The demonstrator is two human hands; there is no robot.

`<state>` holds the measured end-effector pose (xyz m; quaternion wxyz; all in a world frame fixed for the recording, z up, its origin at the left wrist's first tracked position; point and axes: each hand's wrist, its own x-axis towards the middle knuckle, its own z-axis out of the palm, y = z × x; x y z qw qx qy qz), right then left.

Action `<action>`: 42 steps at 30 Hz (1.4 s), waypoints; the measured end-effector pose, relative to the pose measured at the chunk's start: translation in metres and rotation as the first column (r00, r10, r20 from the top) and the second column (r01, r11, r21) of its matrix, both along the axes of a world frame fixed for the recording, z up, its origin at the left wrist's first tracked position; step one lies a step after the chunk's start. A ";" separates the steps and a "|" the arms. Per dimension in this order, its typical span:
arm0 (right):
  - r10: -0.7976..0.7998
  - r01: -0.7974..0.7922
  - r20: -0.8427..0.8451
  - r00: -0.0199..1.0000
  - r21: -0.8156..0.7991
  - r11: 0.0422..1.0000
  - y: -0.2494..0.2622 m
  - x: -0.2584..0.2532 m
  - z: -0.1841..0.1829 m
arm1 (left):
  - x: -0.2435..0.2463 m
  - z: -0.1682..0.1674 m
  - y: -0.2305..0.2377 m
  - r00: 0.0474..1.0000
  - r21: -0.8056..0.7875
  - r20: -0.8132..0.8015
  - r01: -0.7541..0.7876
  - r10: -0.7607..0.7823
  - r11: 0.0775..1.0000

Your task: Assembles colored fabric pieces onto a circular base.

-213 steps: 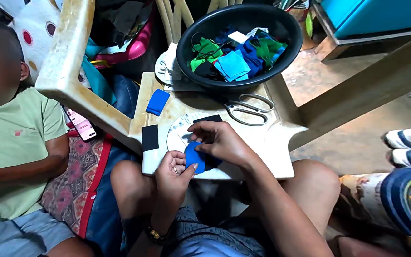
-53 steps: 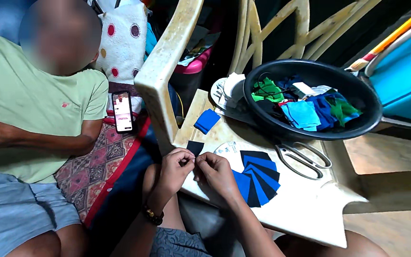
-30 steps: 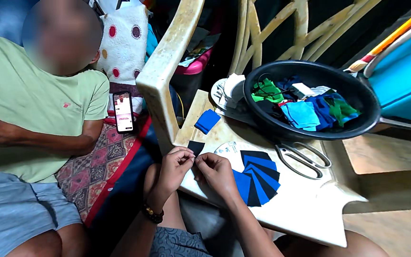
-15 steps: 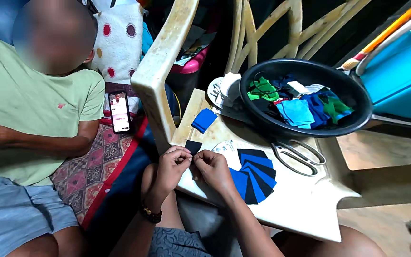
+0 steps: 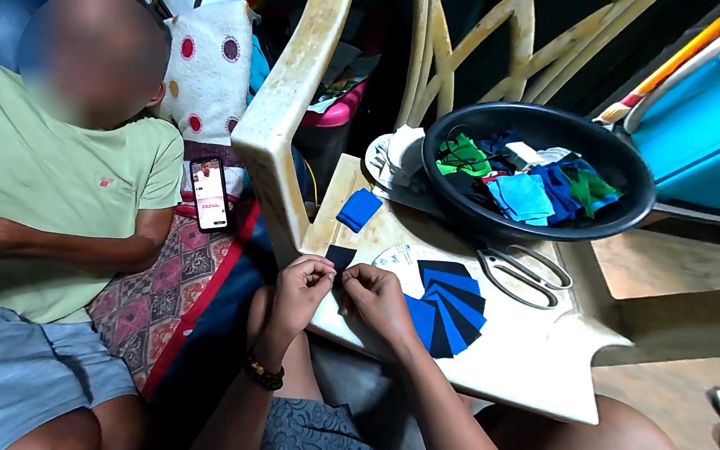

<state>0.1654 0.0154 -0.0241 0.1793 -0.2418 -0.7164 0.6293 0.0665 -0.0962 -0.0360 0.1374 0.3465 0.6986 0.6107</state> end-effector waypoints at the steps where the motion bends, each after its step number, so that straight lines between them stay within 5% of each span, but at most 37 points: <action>1: 0.000 0.000 -0.009 1.000 0.001 1.000 0.000 0.000 -0.001 | 0.000 0.000 -0.001 1.000 0.004 -0.009 0.007 -0.007 1.000; 18: 0.005 -0.005 -0.023 1.000 0.033 0.999 -0.001 0.001 -0.002 | 0.000 -0.002 0.002 0.999 -0.005 -0.002 -0.051 0.051 0.999; 25: -0.060 0.060 -0.024 0.998 0.011 0.998 -0.005 0.002 0.000 | 0.001 -0.001 0.003 0.952 0.026 0.206 -0.236 0.226 0.971; 30: -0.125 0.125 -0.017 0.992 0.024 0.992 -0.009 0.002 -0.002 | 0.001 0.006 0.005 0.825 0.051 0.489 -0.352 0.284 0.935; 36: -0.149 0.149 0.010 0.989 0.036 0.988 -0.010 0.001 0.001 | 0.001 0.007 0.008 0.812 0.033 0.489 -0.381 0.318 0.924; 39: -0.198 0.211 -0.074 0.977 0.298 0.931 -0.014 0.002 -0.001 | 0.002 -0.002 0.007 0.891 0.082 0.336 -0.352 0.307 0.932; 42: -0.141 0.397 -0.408 0.902 0.656 0.642 -0.015 0.000 -0.011 | 0.002 -0.009 0.007 0.945 0.139 0.146 -0.312 0.292 0.940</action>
